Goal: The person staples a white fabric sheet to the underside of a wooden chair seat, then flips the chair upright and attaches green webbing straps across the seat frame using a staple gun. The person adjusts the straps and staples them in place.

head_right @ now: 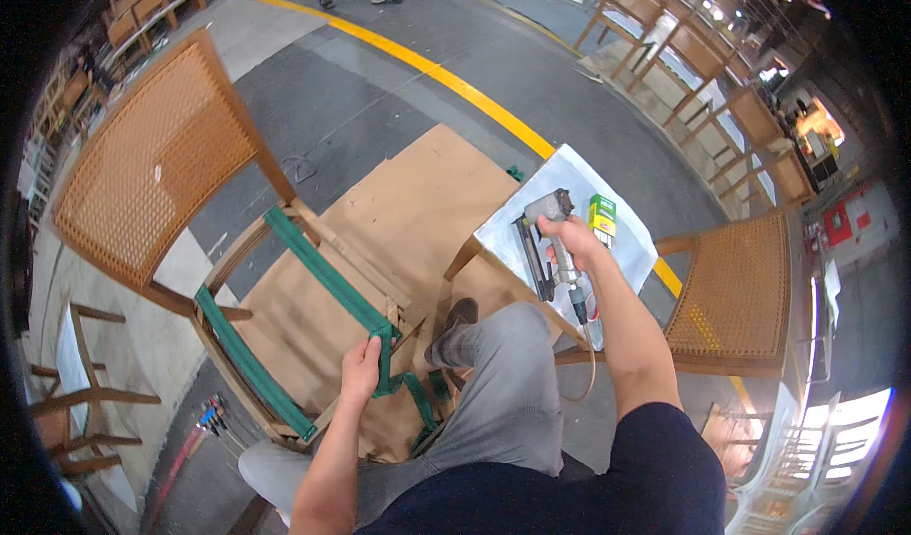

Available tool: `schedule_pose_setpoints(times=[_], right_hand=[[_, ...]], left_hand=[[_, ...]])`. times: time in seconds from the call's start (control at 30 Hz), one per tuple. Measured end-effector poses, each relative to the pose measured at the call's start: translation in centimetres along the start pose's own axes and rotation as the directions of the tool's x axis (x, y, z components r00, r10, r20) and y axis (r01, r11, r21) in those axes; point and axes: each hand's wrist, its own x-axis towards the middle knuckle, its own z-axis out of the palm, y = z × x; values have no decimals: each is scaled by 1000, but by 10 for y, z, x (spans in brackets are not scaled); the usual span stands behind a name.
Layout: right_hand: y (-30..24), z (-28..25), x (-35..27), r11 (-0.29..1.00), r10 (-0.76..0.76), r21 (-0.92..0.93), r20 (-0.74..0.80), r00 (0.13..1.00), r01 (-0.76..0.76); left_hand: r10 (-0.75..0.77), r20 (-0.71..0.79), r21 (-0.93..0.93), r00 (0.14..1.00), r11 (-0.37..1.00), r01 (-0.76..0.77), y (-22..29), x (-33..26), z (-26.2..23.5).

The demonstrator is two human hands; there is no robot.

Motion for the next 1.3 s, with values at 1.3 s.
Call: schedule_pose_setpoints(times=[1.3], right_hand=[[84, -7, -103, 876, -419, -120, 292, 860, 467]], left_hand=[[-105, 304, -629, 947, 724, 283, 63, -35, -47]])
